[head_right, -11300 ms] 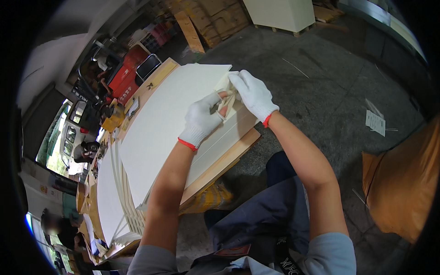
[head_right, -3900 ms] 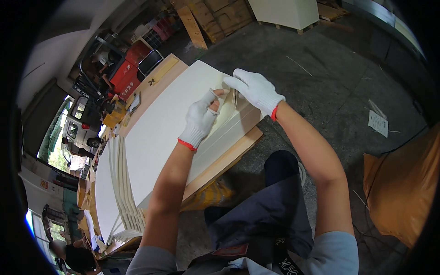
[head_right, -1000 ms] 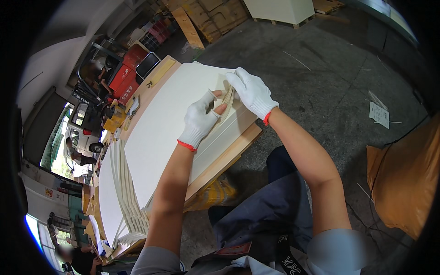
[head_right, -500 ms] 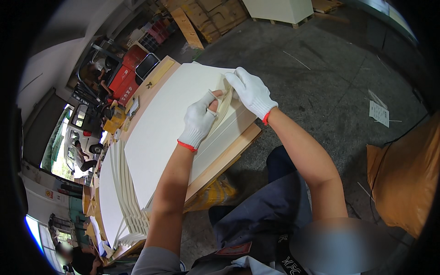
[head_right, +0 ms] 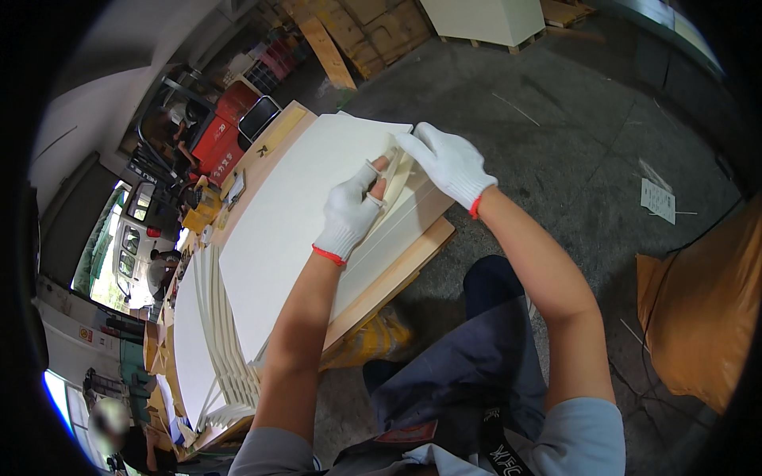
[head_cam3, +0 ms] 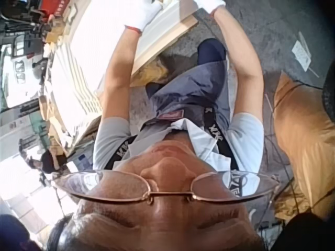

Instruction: The person repeatedly picks up stacks of white rectangular panels, aligns them, and places them onto a growing pile on a wooden workbench. The person also handles a blue and white branded box, placing panels inside it.

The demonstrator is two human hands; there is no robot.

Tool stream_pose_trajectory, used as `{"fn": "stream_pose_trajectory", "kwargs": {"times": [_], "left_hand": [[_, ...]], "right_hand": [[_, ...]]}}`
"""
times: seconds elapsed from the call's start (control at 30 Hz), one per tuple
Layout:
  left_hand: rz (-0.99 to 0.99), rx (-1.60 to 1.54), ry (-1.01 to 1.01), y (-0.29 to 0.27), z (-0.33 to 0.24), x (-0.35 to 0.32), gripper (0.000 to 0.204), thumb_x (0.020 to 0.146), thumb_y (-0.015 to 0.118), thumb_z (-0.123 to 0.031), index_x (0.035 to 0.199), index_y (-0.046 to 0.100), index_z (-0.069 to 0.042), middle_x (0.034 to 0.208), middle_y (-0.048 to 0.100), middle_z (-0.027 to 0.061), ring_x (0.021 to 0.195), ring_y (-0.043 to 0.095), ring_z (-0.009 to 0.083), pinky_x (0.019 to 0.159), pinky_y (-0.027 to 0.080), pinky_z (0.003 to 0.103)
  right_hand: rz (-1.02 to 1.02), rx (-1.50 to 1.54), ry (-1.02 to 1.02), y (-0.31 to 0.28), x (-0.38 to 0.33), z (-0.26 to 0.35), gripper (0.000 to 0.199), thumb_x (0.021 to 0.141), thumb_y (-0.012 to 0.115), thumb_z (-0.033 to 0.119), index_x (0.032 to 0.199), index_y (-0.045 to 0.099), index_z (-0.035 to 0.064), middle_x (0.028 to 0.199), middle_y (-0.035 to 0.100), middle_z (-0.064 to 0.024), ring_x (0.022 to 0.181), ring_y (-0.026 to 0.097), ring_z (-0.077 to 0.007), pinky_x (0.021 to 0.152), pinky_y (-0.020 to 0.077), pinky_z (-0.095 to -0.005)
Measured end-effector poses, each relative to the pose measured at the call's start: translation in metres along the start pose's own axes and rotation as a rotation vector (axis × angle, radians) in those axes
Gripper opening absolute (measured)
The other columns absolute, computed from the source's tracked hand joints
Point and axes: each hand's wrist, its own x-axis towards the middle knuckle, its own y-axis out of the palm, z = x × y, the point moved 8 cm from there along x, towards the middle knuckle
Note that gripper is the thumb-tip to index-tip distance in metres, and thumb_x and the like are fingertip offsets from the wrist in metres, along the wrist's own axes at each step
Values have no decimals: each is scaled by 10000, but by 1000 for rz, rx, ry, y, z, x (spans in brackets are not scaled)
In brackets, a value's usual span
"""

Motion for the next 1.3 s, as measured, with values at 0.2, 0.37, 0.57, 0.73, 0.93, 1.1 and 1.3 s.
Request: {"fn": "stream_pose_trajectory", "kwargs": {"times": [0.2, 0.37, 0.57, 0.73, 0.93, 1.1, 1.3], "left_hand": [[-4, -30, -21, -2, -8, 1, 302, 984, 519, -211, 1257, 648, -203, 967, 700, 167, 843, 686, 272, 779, 521, 342], [15, -86, -22, -3, -11, 1, 278, 971, 538, -200, 1217, 667, -176, 887, 687, 144, 781, 669, 238, 754, 519, 328], [-44, -63, 81, -6, -12, -2, 268, 946, 563, -181, 1194, 665, -199, 1019, 698, 146, 855, 685, 293, 775, 526, 362], [42, -42, 0, -1, -14, 2, 310, 903, 636, -213, 1211, 659, -188, 1056, 699, 143, 910, 688, 303, 815, 530, 359], [49, -65, 12, 4, -9, 0, 408, 840, 715, -162, 1241, 646, -159, 1035, 694, 124, 927, 693, 249, 851, 517, 310], [-13, 29, 113, 1, -17, -3, 458, 811, 700, -129, 1263, 632, -173, 1116, 687, 143, 986, 693, 295, 878, 529, 340], [-143, 176, 149, -9, -31, -12, 472, 796, 697, -164, 1261, 618, -183, 1153, 679, 130, 996, 671, 338, 871, 543, 374]], "right_hand": [[183, -590, -235, -3, -12, 1, 380, 961, 469, 480, 953, 590, 120, 838, 648, -123, 831, 646, -302, 710, 510, -435], [90, -483, -360, -1, 0, 20, 328, 984, 442, 418, 1034, 611, 141, 906, 670, -127, 868, 652, -316, 736, 514, -439], [60, 180, 99, 10, 0, 5, 447, 970, 470, 492, 979, 602, 66, 836, 641, -127, 765, 631, -259, 739, 462, -374], [0, 186, 100, 6, -4, -1, 471, 977, 459, 507, 931, 587, 56, 781, 627, -118, 738, 622, -240, 720, 458, -371], [-12, 175, 97, 8, -4, -4, 491, 975, 450, 523, 919, 582, 54, 768, 627, -128, 767, 634, -287, 722, 460, -387], [-91, 147, 99, -18, -9, -10, 516, 963, 442, 544, 958, 595, 51, 801, 641, -159, 829, 645, -347, 742, 467, -427], [246, -427, 7, 3, -11, -13, 560, 911, 442, 602, 893, 641, 79, 874, 680, -157, 845, 659, -329, 752, 492, -433]]}}
